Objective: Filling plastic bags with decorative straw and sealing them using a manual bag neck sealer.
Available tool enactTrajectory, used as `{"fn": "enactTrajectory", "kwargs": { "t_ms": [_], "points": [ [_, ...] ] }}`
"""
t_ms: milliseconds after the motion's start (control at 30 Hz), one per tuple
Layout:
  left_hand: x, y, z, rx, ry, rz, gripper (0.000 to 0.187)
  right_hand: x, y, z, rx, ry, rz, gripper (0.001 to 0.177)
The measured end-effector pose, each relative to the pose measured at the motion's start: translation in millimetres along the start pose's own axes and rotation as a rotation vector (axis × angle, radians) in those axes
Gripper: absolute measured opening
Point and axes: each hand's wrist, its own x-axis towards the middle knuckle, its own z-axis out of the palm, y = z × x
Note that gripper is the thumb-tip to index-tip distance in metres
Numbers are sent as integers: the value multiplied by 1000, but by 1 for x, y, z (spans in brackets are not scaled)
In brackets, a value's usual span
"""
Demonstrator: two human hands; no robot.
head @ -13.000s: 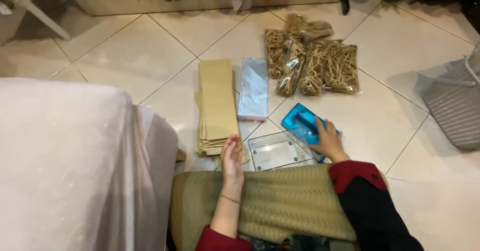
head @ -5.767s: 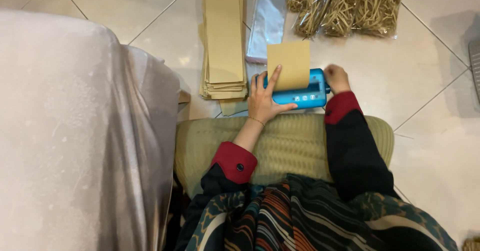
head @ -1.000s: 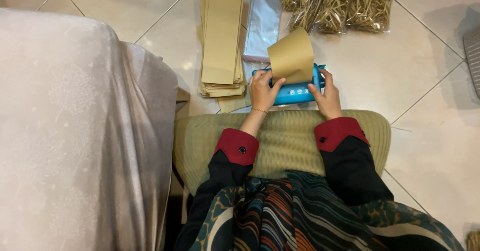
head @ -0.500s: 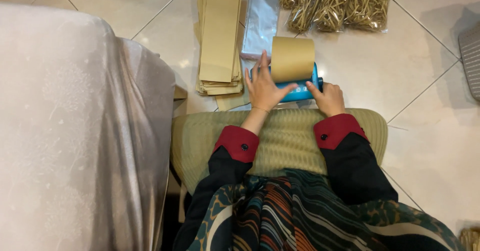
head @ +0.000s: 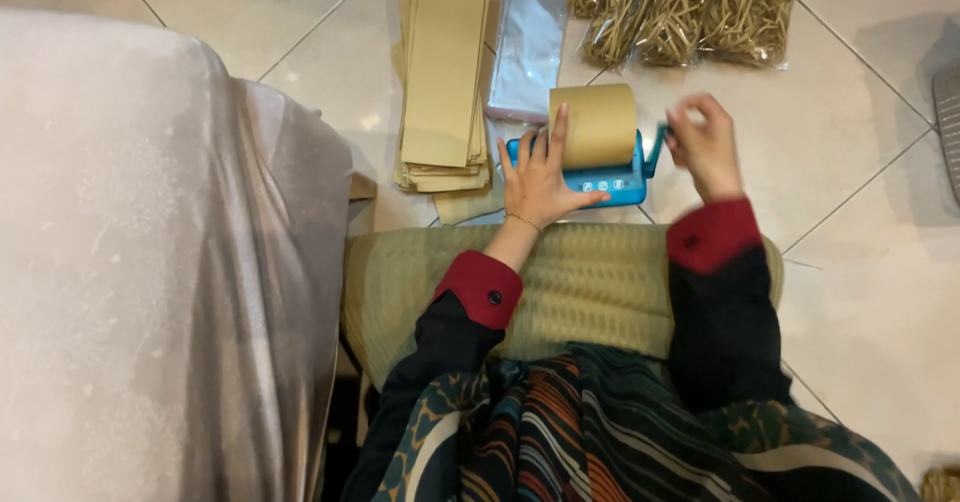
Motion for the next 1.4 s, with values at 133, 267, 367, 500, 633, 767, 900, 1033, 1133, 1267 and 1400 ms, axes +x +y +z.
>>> {"fn": "enactTrajectory", "kwargs": {
  "t_ms": [133, 267, 367, 500, 633, 767, 900, 1033, 1133, 1267, 1400],
  "points": [
    [0, 0, 1, 11, 18, -3, 142, 88, 142, 3, -333, 113, -10, 22],
    [2, 5, -9, -50, -34, -45, 140, 30, 224, -15, -722, -28, 177, 32],
    [4, -1, 0, -25, -44, -21, 139, -77, 147, -25, -584, -79, 195, 25],
    [0, -9, 15, 48, -39, 20, 136, -100, 22, -2, -66, 59, -69, 11],
    [1, -3, 7, -27, -48, 1, 130, 3, 51, 12, 22, 181, -36, 11],
    [5, 0, 6, -19, -14, -24, 126, 103, 251, -45, -267, 90, 16, 19],
    [4, 0, 8, -30, 1, -37, 115, 42, 275, -31, -847, 65, 191, 19],
    [7, 0, 0, -35, -78, -38, 112, -92, 72, -17, -533, 69, 115, 13],
    [2, -1, 1, -33, -139, -31, 111, -97, -16, -11, -70, -14, 118, 16],
    [7, -3, 1, -10, -99, -21, 109, 31, 40, -10, -13, 29, 58, 12],
    [7, 1, 0, -22, -123, -66, 115, 141, 228, -22, -517, 40, 91, 13]
  ]
}}
